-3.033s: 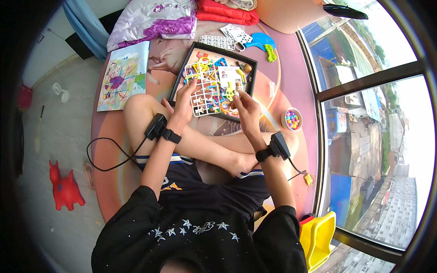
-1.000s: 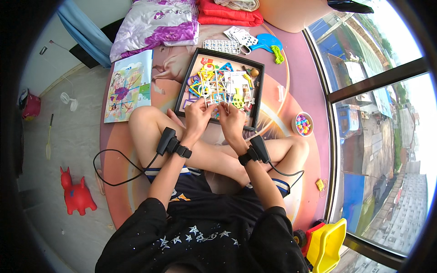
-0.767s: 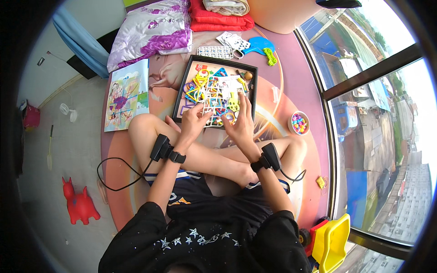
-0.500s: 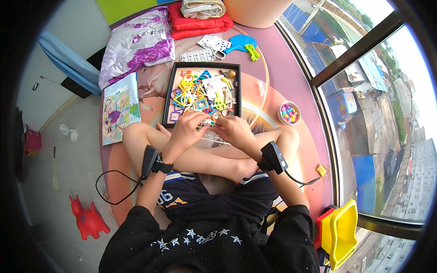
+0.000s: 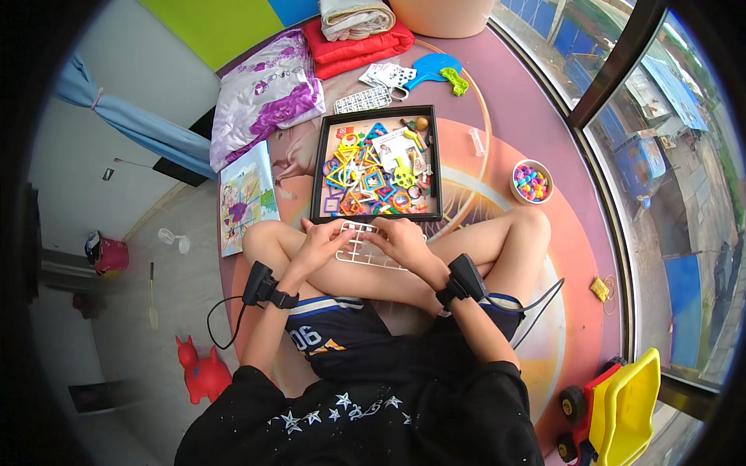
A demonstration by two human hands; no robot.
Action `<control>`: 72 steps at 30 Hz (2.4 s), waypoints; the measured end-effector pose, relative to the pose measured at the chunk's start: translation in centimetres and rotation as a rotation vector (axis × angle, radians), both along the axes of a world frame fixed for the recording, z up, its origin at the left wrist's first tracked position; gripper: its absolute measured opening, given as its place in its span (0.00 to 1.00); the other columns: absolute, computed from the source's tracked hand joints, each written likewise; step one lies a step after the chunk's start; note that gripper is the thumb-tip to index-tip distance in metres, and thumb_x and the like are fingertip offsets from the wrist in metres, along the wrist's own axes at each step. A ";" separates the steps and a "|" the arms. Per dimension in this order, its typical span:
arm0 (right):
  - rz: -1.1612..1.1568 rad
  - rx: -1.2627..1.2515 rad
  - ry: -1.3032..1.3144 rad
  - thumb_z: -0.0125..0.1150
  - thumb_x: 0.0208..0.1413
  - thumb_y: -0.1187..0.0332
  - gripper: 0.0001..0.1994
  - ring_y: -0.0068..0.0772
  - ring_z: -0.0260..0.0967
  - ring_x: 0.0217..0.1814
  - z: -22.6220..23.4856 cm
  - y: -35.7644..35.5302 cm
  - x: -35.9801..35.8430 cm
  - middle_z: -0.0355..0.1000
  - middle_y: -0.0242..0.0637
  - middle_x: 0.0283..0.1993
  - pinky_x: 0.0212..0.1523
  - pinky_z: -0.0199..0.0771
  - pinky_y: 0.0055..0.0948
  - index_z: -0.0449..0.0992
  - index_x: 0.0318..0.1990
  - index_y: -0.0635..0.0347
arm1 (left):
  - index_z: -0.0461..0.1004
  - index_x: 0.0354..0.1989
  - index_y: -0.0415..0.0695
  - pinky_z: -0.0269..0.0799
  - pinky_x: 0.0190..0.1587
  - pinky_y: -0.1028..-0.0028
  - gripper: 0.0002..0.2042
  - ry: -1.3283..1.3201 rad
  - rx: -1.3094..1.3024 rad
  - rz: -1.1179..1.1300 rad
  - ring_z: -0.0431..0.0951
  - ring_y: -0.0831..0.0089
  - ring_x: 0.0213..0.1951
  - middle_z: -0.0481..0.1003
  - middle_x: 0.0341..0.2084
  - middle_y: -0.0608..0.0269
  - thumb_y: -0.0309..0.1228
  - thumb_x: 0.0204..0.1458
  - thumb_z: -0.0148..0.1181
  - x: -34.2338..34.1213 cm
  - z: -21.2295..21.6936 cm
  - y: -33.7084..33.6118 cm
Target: The person is detaching small plastic toy parts from a sprue and placing them into a sorting tray.
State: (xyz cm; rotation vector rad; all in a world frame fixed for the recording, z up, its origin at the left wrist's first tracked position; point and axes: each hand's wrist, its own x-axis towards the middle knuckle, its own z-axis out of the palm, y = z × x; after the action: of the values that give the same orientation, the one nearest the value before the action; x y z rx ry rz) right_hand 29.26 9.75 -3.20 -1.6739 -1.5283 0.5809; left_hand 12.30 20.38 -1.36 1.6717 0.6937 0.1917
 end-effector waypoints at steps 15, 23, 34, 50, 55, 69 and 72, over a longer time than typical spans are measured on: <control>0.128 -0.053 -0.050 0.57 0.51 0.59 0.12 0.44 0.71 0.25 0.6 -0.5 0.1 0.72 0.41 0.21 0.25 0.68 0.38 0.72 0.29 0.58 | 0.73 0.38 0.39 0.63 0.39 0.80 0.08 0.133 0.405 -0.188 0.79 0.75 0.29 0.77 0.18 0.59 0.28 0.51 0.54 -0.8 3.1 0.3; -0.080 -0.065 -0.142 0.53 0.52 0.56 0.14 0.50 0.69 0.23 0.1 -0.8 -1.8 0.70 0.46 0.19 0.23 0.68 0.45 0.71 0.27 0.57 | 0.72 0.34 0.34 0.71 0.24 0.78 0.07 0.220 0.682 -0.074 0.79 0.74 0.22 0.76 0.18 0.55 0.26 0.51 0.54 0.3 1.9 -0.5; -0.307 -0.156 -0.217 0.54 0.52 0.60 0.12 0.51 0.71 0.23 1.2 -0.5 -4.0 0.70 0.48 0.21 0.23 0.69 0.44 0.71 0.28 0.61 | 0.72 0.28 0.39 0.66 0.34 0.61 0.07 0.260 0.907 0.109 0.76 0.62 0.20 0.74 0.16 0.53 0.30 0.48 0.57 1.6 1.1 -1.9; -0.053 0.127 -0.274 0.57 0.49 0.57 0.13 0.47 0.69 0.21 2.8 -2.0 0.0 0.68 0.43 0.17 0.22 0.68 0.40 0.72 0.24 0.58 | 0.74 0.34 0.32 0.73 0.31 0.78 0.10 0.205 0.251 -0.210 0.77 0.79 0.27 0.77 0.25 0.59 0.28 0.48 0.59 2.0 4.4 1.7; 0.208 0.157 -0.427 0.57 0.49 0.58 0.12 0.46 0.69 0.22 4.3 -0.1 4.0 0.69 0.42 0.18 0.21 0.67 0.40 0.72 0.24 0.57 | 0.74 0.33 0.33 0.76 0.29 0.78 0.12 0.117 0.183 -0.269 0.78 0.76 0.27 0.77 0.25 0.60 0.32 0.53 0.54 2.6 3.7 1.6; -0.082 -0.186 -0.525 0.58 0.48 0.65 0.10 0.48 0.71 0.25 -0.4 2.5 -0.8 0.71 0.48 0.21 0.25 0.69 0.42 0.74 0.23 0.62 | 0.75 0.23 0.33 0.71 0.30 0.62 0.13 0.331 0.642 0.155 0.77 0.55 0.25 0.73 0.17 0.46 0.33 0.48 0.56 3.5 -5.7 0.1; -0.025 -0.240 -0.501 0.50 0.49 0.70 0.09 0.49 0.72 0.29 0.6 2.6 -1.1 0.71 0.51 0.25 0.30 0.72 0.42 0.73 0.25 0.66 | 0.75 0.19 0.34 0.72 0.27 0.68 0.14 0.330 0.721 0.185 0.77 0.63 0.19 0.73 0.12 0.51 0.33 0.48 0.56 3.5 -5.9 0.3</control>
State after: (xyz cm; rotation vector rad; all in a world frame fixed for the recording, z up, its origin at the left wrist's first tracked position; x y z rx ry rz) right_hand 28.18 12.31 -2.58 -2.1350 -1.8358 0.3543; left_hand 15.76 20.64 -7.23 2.3577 1.1169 0.3279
